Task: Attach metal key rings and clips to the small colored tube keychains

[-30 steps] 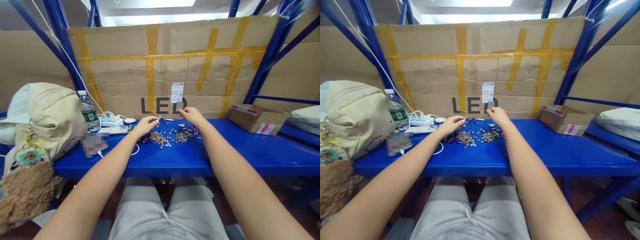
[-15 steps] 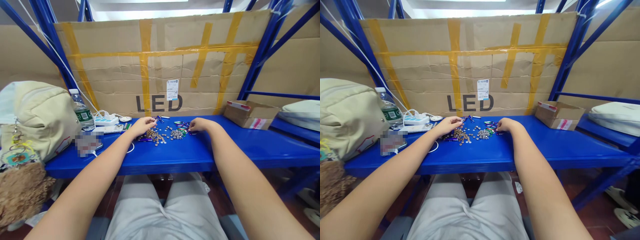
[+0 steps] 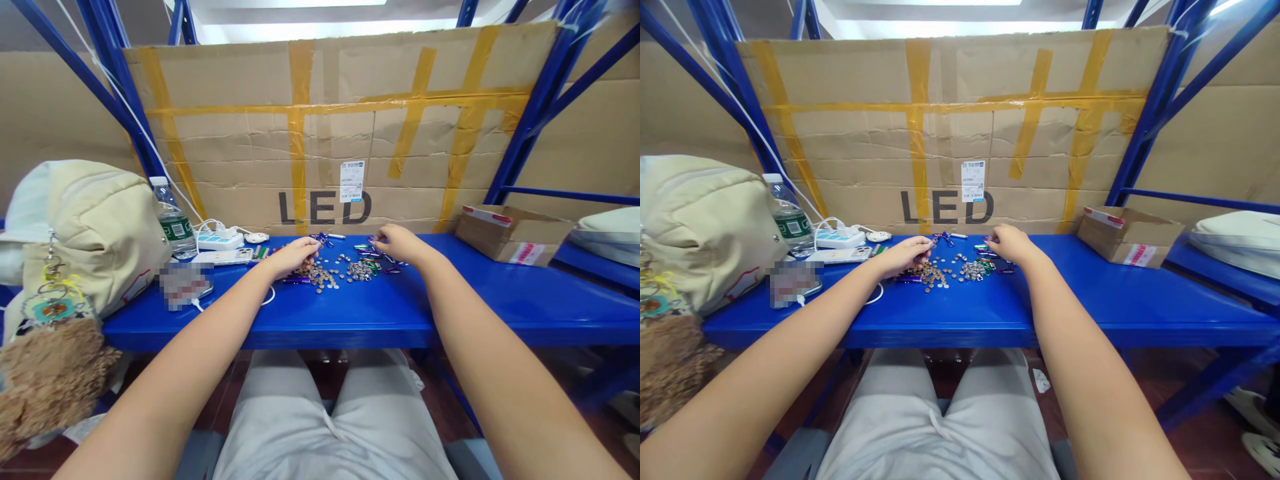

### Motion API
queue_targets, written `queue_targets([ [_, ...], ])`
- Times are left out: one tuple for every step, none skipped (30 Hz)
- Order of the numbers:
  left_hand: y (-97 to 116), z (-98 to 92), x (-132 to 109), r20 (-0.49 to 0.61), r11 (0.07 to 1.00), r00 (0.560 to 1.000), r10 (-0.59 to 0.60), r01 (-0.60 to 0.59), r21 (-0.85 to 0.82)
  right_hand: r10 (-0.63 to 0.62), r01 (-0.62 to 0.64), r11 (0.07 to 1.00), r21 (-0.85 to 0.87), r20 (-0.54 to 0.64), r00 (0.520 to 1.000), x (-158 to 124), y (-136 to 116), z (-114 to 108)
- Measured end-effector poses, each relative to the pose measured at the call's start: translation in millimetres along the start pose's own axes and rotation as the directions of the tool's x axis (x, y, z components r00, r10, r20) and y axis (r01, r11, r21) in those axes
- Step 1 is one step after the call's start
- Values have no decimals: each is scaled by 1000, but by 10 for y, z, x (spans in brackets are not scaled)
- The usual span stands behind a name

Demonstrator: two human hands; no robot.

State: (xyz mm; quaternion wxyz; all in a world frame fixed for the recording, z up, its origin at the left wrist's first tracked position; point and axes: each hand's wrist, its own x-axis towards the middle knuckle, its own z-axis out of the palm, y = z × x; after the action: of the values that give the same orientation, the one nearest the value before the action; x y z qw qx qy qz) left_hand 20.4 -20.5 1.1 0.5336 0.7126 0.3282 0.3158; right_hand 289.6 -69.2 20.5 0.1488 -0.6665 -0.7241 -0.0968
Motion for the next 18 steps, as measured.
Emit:
queue_targets([
  [15, 32, -13, 17, 998, 999, -52, 52, -44, -72, 78, 995, 56, -112, 991, -1, -79, -2],
  [27, 60, -24, 29, 991, 996, -89, 92, -95, -154, 177, 979, 104, -193, 969, -2, -169, 2],
  [36, 83, -33, 28, 986, 995, -93, 96, -134, -237, 279, 950, 143, -251, 938, -3, -266, 12],
  [40, 99, -40, 38, 983, 995, -94, 99, -153, -314, 375, 911, 172, -301, 900, -5, -363, 27],
  [40, 108, -45, 47, 983, 995, -84, 90, -159, -381, 460, 867, 190, -343, 859, -8, -456, 45],
  [35, 110, -48, 53, 986, 996, -69, 76, -146, -433, 525, 830, 190, -376, 819, -11, -539, 65],
  [27, 109, -49, 56, 991, 997, -50, 57, -118, -473, 570, 801, 180, -392, 789, -14, -609, 86],
  [17, 106, -49, 56, 996, 998, -26, 30, -81, -503, 599, 783, 166, -397, 768, -17, -663, 107],
  [7, 103, -47, 54, 999, 999, 4, -2, -42, -525, 615, 774, 152, -390, 757, -19, -702, 127],
  [-2, 100, -43, 53, 999, 998, 36, -35, -10, -540, 622, 770, 143, -375, 754, -21, -728, 146],
  [-8, 100, -39, 52, 998, 997, 59, -59, 10, -546, 623, 769, 141, -362, 756, -21, -743, 163],
  [-11, 100, -33, 51, 997, 996, 71, -72, 15, -546, 620, 771, 146, -351, 761, -21, -750, 179],
  [-11, 102, -28, 50, 997, 996, 73, -74, 8, -540, 615, 773, 157, -346, 767, -20, -751, 192],
  [-9, 103, -22, 47, 998, 997, 68, -68, -5, -530, 608, 776, 168, -348, 773, -19, -749, 204],
  [-5, 104, -17, 40, 998, 997, 65, -64, -17, -519, 601, 780, 176, -356, 777, -17, -745, 214],
  [0, 102, -14, 31, 998, 997, 68, -67, -20, -509, 595, 783, 180, -363, 780, -15, -742, 222],
  [5, 99, -12, 22, 997, 996, 82, -82, -7, -505, 591, 786, 179, -365, 782, -14, -740, 229],
  [11, 95, -14, 13, 994, 994, 105, -106, 25, -503, 587, 790, 176, -361, 785, -14, -740, 234],
])
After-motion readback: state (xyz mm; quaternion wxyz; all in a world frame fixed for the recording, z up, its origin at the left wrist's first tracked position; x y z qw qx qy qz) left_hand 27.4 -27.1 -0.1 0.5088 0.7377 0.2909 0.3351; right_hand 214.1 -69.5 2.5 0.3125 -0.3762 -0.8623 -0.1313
